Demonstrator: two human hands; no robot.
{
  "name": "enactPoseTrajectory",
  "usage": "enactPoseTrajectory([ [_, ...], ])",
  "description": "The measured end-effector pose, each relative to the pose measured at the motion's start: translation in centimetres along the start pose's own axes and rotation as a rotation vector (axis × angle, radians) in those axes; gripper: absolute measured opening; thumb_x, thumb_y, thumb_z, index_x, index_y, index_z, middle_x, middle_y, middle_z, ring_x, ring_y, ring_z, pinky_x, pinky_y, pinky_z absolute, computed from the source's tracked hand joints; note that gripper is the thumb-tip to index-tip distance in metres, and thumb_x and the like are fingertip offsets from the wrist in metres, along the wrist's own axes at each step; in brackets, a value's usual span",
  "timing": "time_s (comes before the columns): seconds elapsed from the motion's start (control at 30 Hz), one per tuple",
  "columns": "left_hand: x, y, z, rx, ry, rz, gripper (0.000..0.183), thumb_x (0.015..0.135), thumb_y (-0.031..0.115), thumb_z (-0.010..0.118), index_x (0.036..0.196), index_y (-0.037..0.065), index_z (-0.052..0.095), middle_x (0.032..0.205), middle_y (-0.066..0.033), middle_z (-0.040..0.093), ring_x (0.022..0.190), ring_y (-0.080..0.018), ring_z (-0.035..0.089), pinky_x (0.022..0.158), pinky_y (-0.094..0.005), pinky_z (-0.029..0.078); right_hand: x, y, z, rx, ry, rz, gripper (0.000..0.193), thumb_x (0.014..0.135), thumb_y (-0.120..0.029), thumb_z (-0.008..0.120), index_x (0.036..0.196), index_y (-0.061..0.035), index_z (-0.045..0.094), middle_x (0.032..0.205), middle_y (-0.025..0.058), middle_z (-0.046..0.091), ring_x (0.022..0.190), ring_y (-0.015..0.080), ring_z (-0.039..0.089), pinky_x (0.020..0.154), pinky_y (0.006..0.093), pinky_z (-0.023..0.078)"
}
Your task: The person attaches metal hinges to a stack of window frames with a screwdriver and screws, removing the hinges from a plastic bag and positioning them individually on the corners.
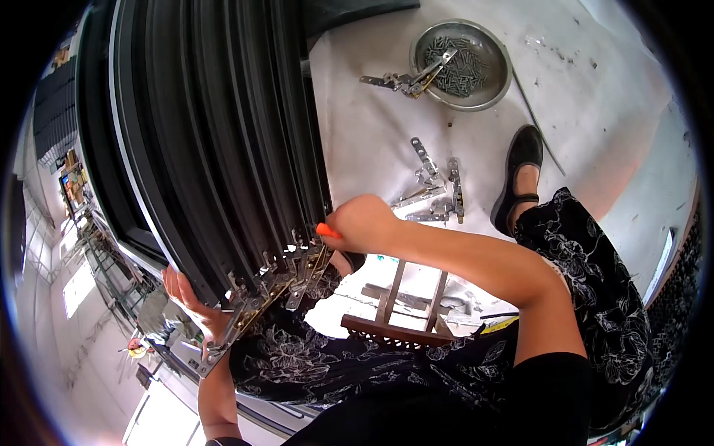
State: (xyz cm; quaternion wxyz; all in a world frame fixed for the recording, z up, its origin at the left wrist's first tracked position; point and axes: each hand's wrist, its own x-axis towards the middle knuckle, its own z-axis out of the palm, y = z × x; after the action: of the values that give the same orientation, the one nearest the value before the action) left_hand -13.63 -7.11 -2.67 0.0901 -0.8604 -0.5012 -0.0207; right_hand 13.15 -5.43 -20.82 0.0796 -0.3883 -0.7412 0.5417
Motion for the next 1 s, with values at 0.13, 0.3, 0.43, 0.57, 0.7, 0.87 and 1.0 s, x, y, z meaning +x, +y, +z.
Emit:
enactPoseTrajectory([
  [0.13, -0.8, -0.4, 0.0, 0.016, 0.013, -0.006, 0.079, 0.084, 0.032, 0.064, 0.15, 0.013, 0.024, 0.14, -0.0206, 0.041, 0.133, -0.0402, 0.041, 0.108, -0.0672, 0.028, 1.4, 0.0, 1.8, -0.158, 0.093, -0.214, 0.031, 0.083, -0.037, 0.063, 0.069, -0.0096, 0.07, 0.065, 0.0073, 0.065, 0.067, 0.0289, 0.066, 0.059, 0.0425, 0.052],
  [0.3, -0.5, -0.2, 0.1, 0.007, 0.019, -0.009, 0.077, 0.086, 0.035, 0.062, 0.15, 0.013, 0.024, 0.14, -0.0207, 0.041, 0.132, -0.0398, 0.042, 0.108, -0.0674, 0.028, 2.0, -0.5, 1.5, -0.191, 0.001, -0.25, 0.03, 0.086, -0.036, 0.062, 0.07, -0.0109, 0.069, 0.067, 0.0067, 0.066, 0.071, 0.0277, 0.067, 0.06, 0.0414, 0.053],
  [0.43, -0.2, -0.2, -0.1, 0.007, 0.014, -0.005, 0.077, 0.087, 0.036, 0.063, 0.149, 0.013, 0.025, 0.139, -0.0215, 0.042, 0.131, -0.0399, 0.043, 0.107, -0.0677, 0.028, 1.8, -0.5, 1.4, -0.223, -0.005, -0.306, 0.029, 0.085, -0.035, 0.062, 0.07, -0.011, 0.069, 0.068, 0.0068, 0.066, 0.071, 0.028, 0.066, 0.061, 0.0416, 0.053],
  [0.57, -0.1, 0.0, -0.3, 0.017, 0.0, -0.011, 0.077, 0.086, 0.036, 0.064, 0.148, 0.012, 0.025, 0.139, -0.0224, 0.042, 0.13, -0.0402, 0.043, 0.108, -0.0678, 0.028, 1.8, -0.6, 1.8, -0.23, 0.076, -0.289, 0.028, 0.084, -0.033, 0.063, 0.069, -0.0105, 0.068, 0.068, 0.0073, 0.066, 0.07, 0.0281, 0.066, 0.06, 0.0418, 0.052],
  [0.7, -0.1, 0.0, -0.2, 0.015, 0.01, -0.011, 0.077, 0.085, 0.035, 0.064, 0.148, 0.013, 0.026, 0.139, -0.0222, 0.042, 0.13, -0.04, 0.043, 0.108, -0.0677, 0.028, 1.8, -0.5, 1.6, -0.221, 0.088, -0.334, 0.026, 0.084, -0.031, 0.063, 0.069, -0.0101, 0.068, 0.069, 0.0078, 0.066, 0.07, 0.0287, 0.066, 0.061, 0.0419, 0.053],
  [0.87, -0.3, -0.1, -0.1, 0.004, 0.016, -0.018, 0.078, 0.084, 0.035, 0.064, 0.149, 0.014, 0.026, 0.139, -0.0217, 0.042, 0.131, -0.0393, 0.043, 0.108, -0.0677, 0.028, 1.8, -0.8, 1.3, -0.241, 0.05, -0.345, 0.025, 0.084, -0.03, 0.062, 0.07, -0.0098, 0.068, 0.069, 0.0085, 0.066, 0.072, 0.029, 0.067, 0.062, 0.0421, 0.053],
  [1.0, -0.4, -0.1, -0.1, 0.003, 0.02, -0.014, 0.079, 0.084, 0.037, 0.064, 0.15, 0.014, 0.025, 0.139, -0.022, 0.042, 0.132, -0.0392, 0.042, 0.108, -0.0677, 0.027, 1.7, -0.8, 1.3, -0.268, 0.045, -0.351, 0.024, 0.084, -0.03, 0.061, 0.072, -0.0096, 0.069, 0.071, 0.0088, 0.067, 0.073, 0.0287, 0.067, 0.063, 0.0418, 0.053],
])
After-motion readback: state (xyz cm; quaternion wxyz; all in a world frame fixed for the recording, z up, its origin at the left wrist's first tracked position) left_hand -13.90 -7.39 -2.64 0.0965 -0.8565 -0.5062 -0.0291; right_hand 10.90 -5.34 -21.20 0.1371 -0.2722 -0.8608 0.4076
